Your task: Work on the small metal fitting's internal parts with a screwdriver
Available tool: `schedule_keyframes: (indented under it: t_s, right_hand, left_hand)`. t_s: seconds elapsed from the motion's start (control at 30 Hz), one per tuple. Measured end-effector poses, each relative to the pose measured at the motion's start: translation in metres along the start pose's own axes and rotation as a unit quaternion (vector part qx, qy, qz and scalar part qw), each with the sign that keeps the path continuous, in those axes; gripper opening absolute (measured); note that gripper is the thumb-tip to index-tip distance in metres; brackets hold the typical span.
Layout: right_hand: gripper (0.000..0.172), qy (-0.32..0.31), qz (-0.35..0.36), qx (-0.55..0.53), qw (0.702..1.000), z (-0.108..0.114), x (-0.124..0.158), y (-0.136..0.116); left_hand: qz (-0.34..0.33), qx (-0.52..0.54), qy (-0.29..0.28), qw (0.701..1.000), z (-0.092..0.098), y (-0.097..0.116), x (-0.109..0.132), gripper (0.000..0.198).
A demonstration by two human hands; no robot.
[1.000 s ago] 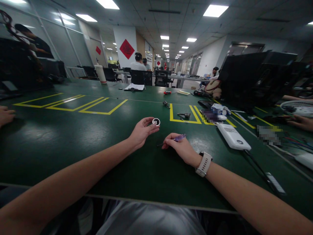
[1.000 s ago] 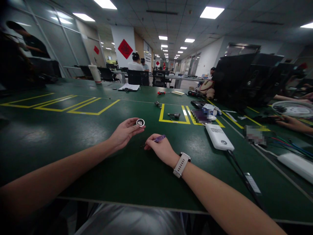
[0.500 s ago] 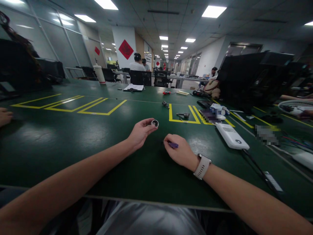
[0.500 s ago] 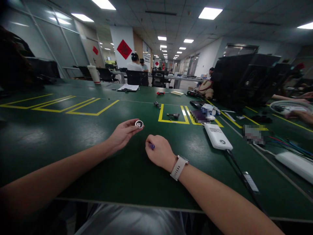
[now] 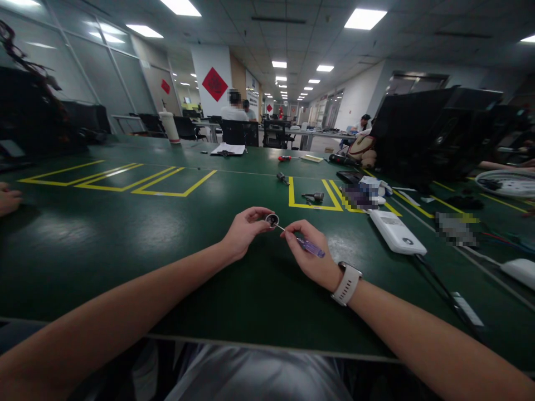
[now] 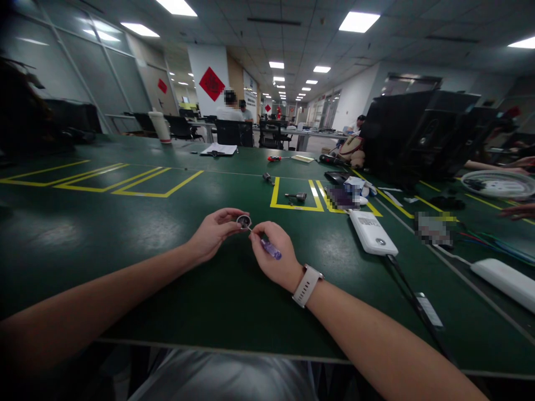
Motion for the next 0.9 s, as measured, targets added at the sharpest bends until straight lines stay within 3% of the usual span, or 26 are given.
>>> schedule_keyframes:
  t_s: [0.53, 0.9]
  right_hand:
    - [0.011, -0.034, 0.081, 0.019, 0.996, -0.006, 0.002, -0.001]
    - [0.011, -0.064, 0.117, 0.033, 0.991, -0.007, 0.003, -0.007]
  left_hand:
    - [-0.042, -0.042, -0.037, 0.998, -0.006, 0.006, 0.012, 0.019]
    - [-0.036, -0.065, -0.013, 0.997, -0.006, 0.009, 0.013, 0.018]
Point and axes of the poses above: each hand's wrist, its own x-axis away from the middle knuckle, its own z-axis out of the back of the hand, y = z × x, the point moved 4 cm from there along -x, towards the middle knuckle, and after that the axes turned 12 degrees about y, right-handed, at the moved point
